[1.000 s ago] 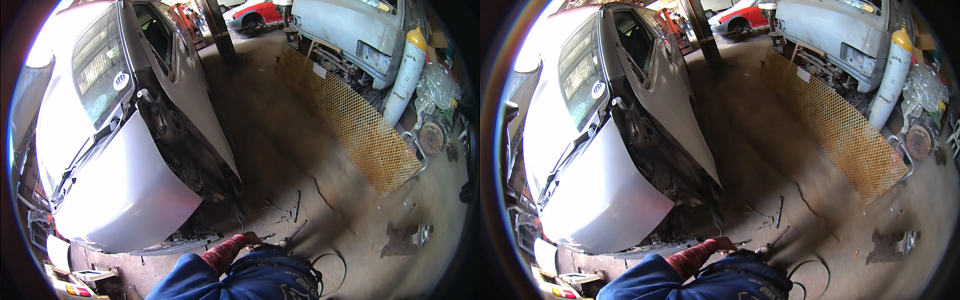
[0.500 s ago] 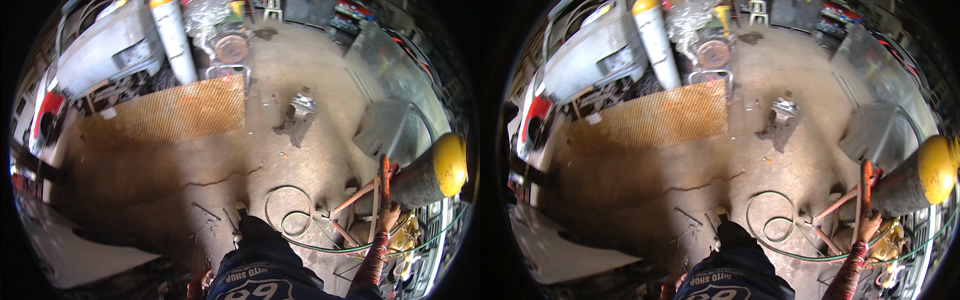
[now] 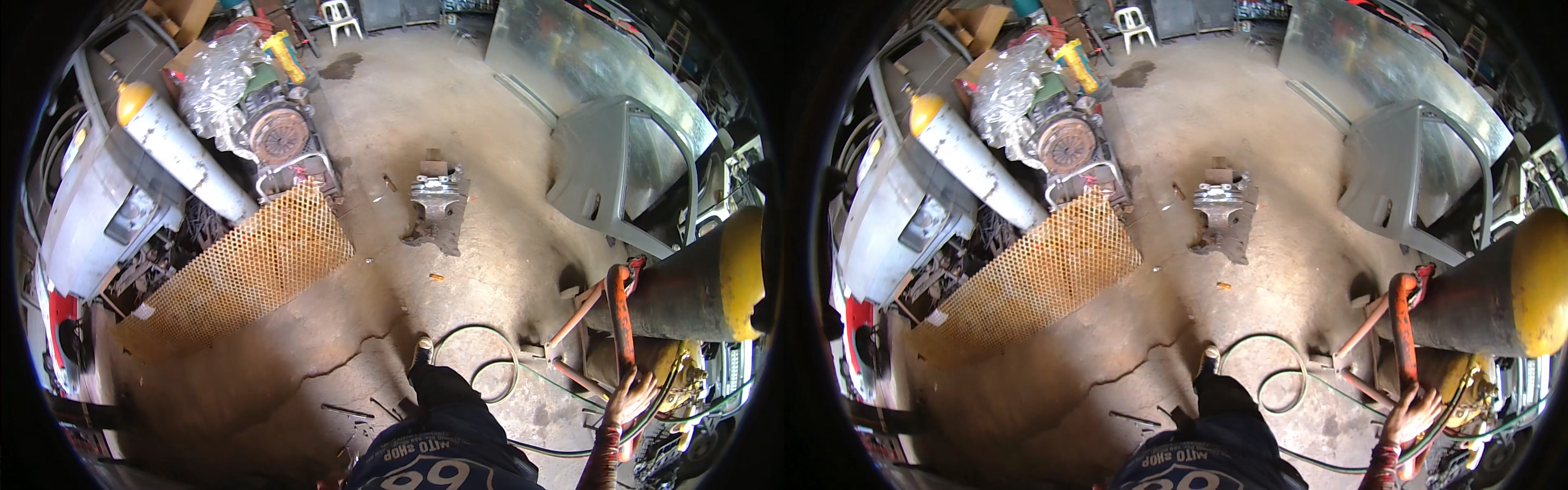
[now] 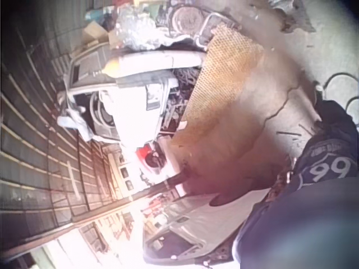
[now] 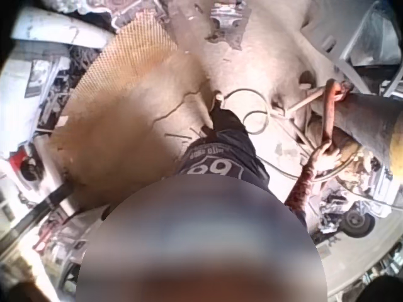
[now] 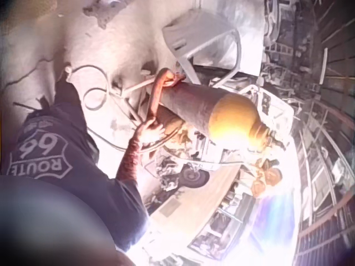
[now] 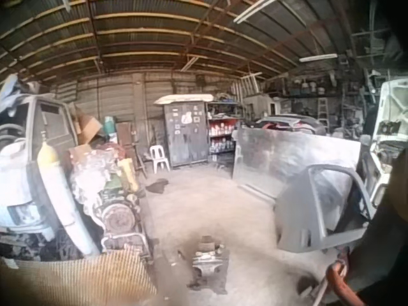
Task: The person uses a welding torch to heat and weld a metal engine block on the workshop floor, then picks up a metal part and walks to a blue bucket. They submerge the part in water and scrub it with a brush, then remove it and inspect it.
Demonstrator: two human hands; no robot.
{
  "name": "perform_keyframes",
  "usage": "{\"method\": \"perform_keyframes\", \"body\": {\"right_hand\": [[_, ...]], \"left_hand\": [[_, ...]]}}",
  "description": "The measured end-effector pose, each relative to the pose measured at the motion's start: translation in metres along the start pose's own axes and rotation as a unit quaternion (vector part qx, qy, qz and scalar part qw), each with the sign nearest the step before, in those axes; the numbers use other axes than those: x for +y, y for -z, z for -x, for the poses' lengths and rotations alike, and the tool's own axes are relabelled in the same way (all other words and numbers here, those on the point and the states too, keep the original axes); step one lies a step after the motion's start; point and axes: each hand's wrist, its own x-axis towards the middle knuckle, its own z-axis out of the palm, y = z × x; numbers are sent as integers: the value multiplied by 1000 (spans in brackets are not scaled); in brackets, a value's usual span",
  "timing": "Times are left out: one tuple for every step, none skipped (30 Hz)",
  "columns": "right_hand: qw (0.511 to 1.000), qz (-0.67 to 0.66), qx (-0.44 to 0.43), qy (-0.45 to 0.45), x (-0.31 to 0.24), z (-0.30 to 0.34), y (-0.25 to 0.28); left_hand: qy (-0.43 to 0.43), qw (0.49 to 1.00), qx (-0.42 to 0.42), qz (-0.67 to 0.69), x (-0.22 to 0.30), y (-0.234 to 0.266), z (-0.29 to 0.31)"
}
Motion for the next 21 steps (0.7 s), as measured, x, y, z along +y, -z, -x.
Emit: {"method": "perform_keyframes", "body": {"right_hand": [[999, -34, 22, 10, -2, -3, 3], [998, -54, 33, 17, -5, -5, 5], [997, -72, 28, 19, -8, -7, 8], [996, -83, 13, 1, -10, -8, 11], [998, -55, -27, -27, -12, -11, 12], [997, -22, -55, -54, -13, -11, 13], [996, 3, -60, -71, -14, -11, 14], [992, 14, -70, -103, -14, -11, 14], [995, 8, -34, -98, -15, -10, 13], [996, -4, -17, -85, -15, -10, 13], [996, -18, 2, -88, -15, -10, 13], [996, 5, 65, -59, -17, -10, 12], [994, 13, 77, -71, -18, -9, 12], [994, 8, 89, -70, -19, -10, 10], [993, 4, 101, -68, -19, -9, 9], [990, 9, 123, -66, -20, -8, 6], [989, 38, 129, -59, -18, -8, 3], [987, 45, 133, -78, -16, -7, -1], [984, 55, 137, -97, -12, -5, -6], [983, 74, 112, -124, -6, -3, -11], [978, 80, 158, -114, 0, 0, -17]], "left_hand": [[-3, 1000, -4, -19, 29, 11, -3], [-10, 999, -11, -38, 62, 20, -7], [-21, 998, -20, -56, 99, 28, -12], [-34, 996, -32, -74, 139, 34, -17], [-56, 993, -49, -89, 188, 39, -24], [-78, 990, -61, -100, 240, 38, -30], [-93, 989, -44, -109, 285, 34, -30], [-153, 982, 16, -107, 323, 20, -27], [-172, 977, 11, -127, 367, 11, -22], [-229, 961, 16, -155, 404, -2, -15], [-266, 949, 12, -171, 440, -15, -7], [-362, 871, 61, -326, 472, -25, 4], [-418, 773, 112, -464, 502, -41, 12], [-418, 775, 110, -462, 526, -54, 22], [-417, 776, 106, -461, 548, -66, 30], [-416, 778, 101, -460, 567, -78, 36], [-412, 777, 98, -466, 584, -88, 41], [-408, 775, 94, -473, 601, -97, 44], [-404, 773, 88, -480, 620, -103, 47], [-404, 782, 65, -471, 638, -108, 48], [-414, 762, 76, -493, 659, -112, 48]]}}
